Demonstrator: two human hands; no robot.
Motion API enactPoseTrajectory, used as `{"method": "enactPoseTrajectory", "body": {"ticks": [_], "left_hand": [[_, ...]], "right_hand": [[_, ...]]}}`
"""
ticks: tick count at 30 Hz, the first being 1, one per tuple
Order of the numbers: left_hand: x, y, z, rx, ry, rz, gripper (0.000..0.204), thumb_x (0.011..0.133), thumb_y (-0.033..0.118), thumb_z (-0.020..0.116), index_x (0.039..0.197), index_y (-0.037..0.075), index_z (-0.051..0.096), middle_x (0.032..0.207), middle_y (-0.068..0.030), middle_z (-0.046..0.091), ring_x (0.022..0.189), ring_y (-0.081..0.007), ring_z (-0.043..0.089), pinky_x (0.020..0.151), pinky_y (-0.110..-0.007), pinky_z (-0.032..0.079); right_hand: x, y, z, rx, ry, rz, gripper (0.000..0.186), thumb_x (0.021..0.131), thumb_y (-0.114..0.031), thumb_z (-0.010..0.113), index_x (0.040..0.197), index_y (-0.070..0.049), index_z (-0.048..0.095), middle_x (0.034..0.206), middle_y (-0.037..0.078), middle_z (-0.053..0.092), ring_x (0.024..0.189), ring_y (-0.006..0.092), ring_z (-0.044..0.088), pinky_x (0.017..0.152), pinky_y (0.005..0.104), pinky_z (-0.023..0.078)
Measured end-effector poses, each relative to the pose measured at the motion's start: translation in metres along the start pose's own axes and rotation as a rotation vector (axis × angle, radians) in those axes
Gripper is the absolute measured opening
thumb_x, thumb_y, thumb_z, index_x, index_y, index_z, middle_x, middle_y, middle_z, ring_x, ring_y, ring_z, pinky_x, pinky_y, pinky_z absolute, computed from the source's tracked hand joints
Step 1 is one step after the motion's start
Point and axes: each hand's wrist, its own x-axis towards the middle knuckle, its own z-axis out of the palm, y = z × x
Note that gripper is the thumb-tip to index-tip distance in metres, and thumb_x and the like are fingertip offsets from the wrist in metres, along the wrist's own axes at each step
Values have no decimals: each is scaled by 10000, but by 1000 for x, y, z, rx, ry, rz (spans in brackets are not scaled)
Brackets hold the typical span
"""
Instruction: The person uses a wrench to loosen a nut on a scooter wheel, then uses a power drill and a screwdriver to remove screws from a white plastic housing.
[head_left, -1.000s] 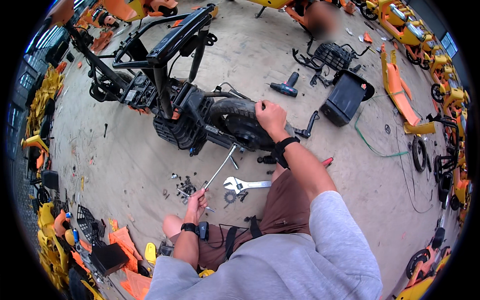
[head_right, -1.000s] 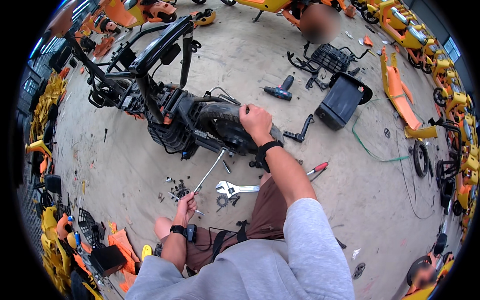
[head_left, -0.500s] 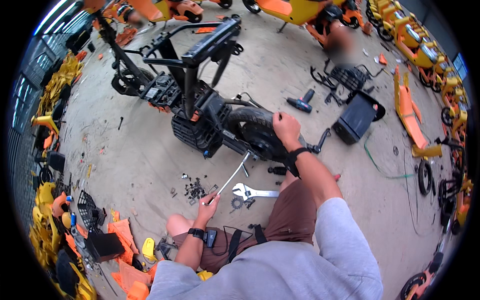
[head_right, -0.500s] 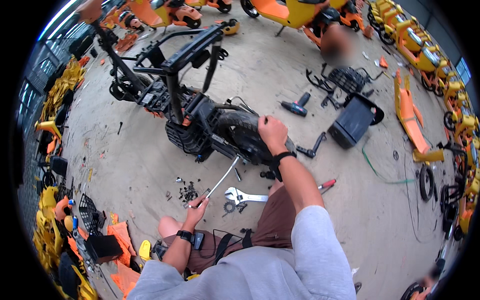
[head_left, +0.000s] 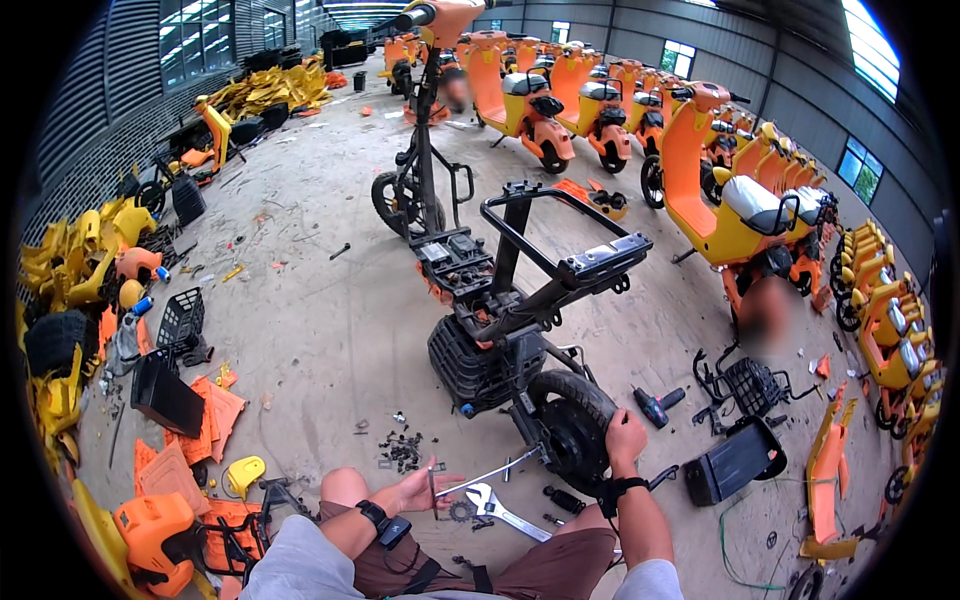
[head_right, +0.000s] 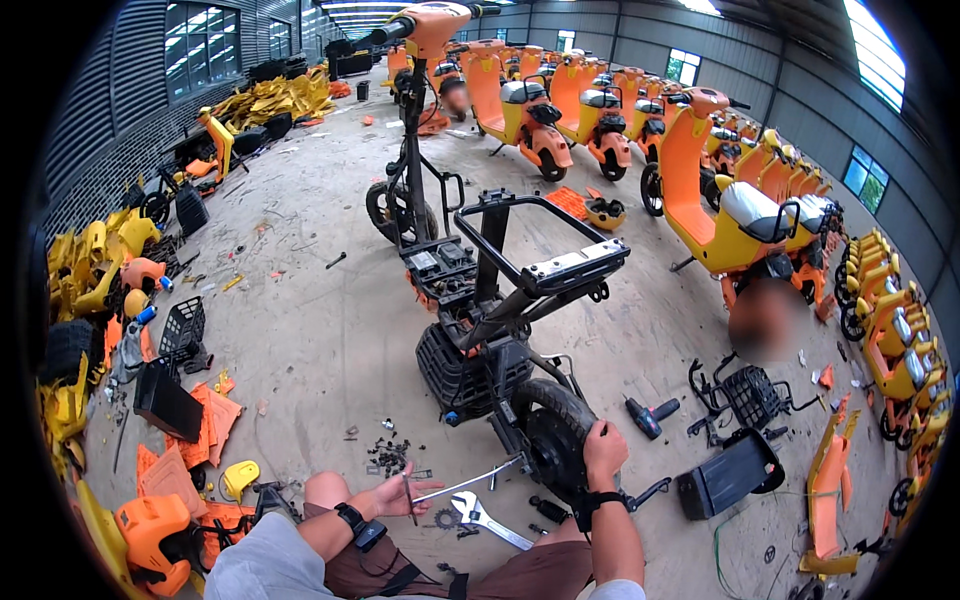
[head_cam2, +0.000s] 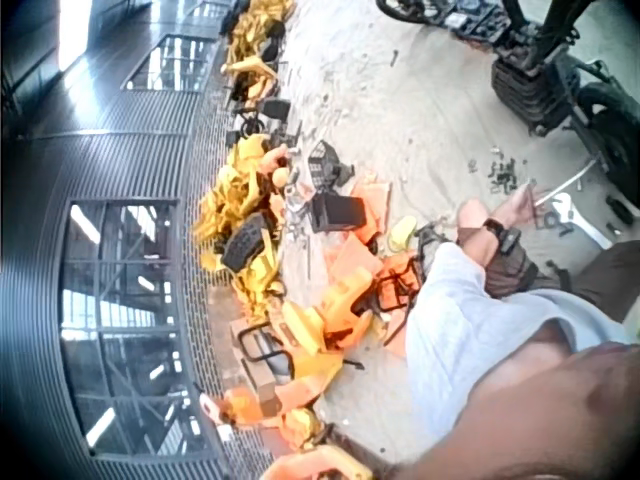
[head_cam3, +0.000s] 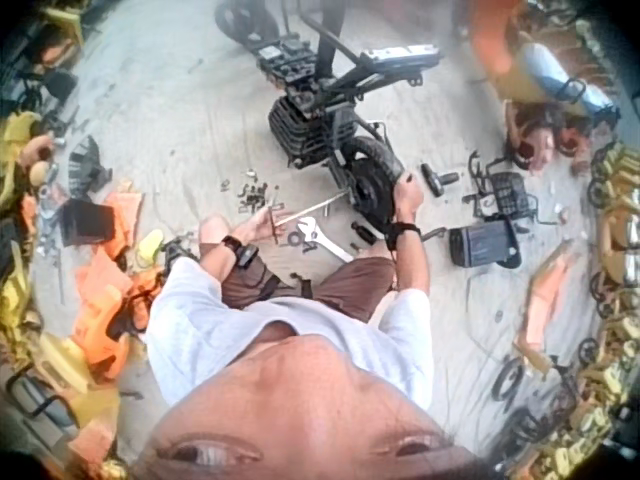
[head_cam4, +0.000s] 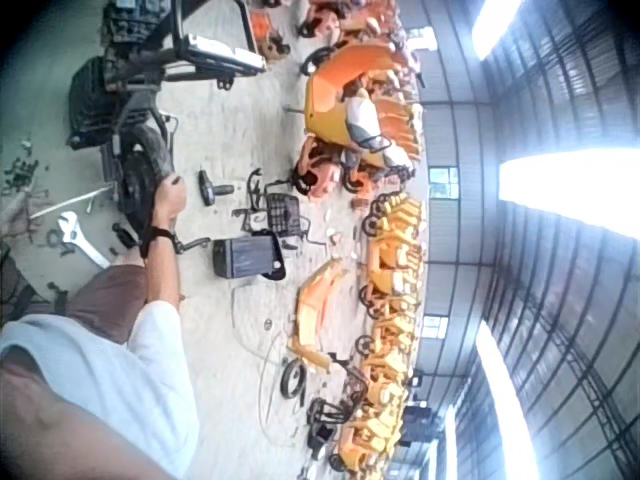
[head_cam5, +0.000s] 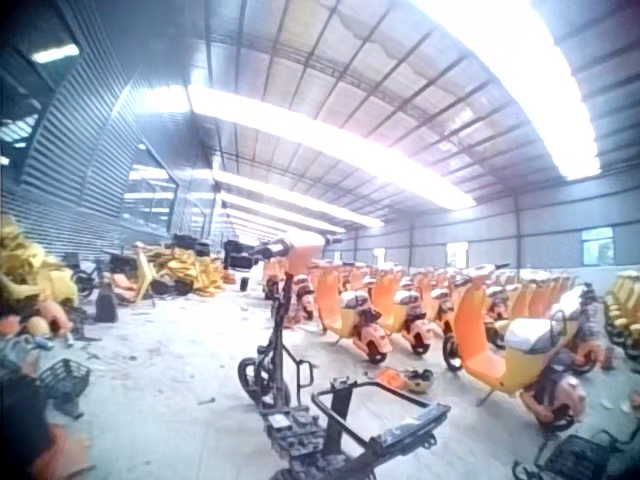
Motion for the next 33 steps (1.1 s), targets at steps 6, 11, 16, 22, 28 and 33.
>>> {"method": "enactPoseTrajectory", "body": {"ticks": [6,11,16,22,28,33], "left_hand": [[32,-2,1,633,214,-113,377,963,367,441,975,13,570,484,34,343,328,-76,277,345,-243,214],[41,3,-6,824,292,-72,353,969,348,429,829,39,523,456,37,298,299,-71,240,323,-255,176],[44,-3,-4,711,355,-118,395,944,362,481,703,50,488,415,23,309,279,-81,247,310,-280,165],[49,-19,6,836,424,-48,419,935,373,509,678,45,474,418,-8,352,296,-99,294,310,-273,215],[54,-10,-18,1531,536,347,447,904,386,528,723,-20,582,541,-80,524,525,-166,499,520,-340,397],[61,0,-17,1411,525,107,481,907,394,503,705,-34,590,560,-103,544,555,-184,534,555,-350,429]], "right_hand": [[0,3,0,-8,20,-31,347,856,-327,465,851,-58,684,765,226,631,731,411,604,682,490,469],[-1,0,-1,-4,31,-30,352,861,-333,457,848,-63,683,757,223,630,721,412,604,676,489,469],[2,0,-1,-34,10,-7,372,871,-353,444,870,-69,685,769,226,629,738,414,605,683,492,464],[1,0,-3,-18,-27,21,390,876,-368,427,887,-69,678,792,232,627,766,425,599,704,495,461],[4,2,2,-36,-7,7,370,861,-361,447,869,-83,691,764,209,640,726,395,619,677,473,479],[4,1,0,1,23,31,346,854,-351,465,872,-98,700,767,199,645,728,387,624,679,454,488]]}}
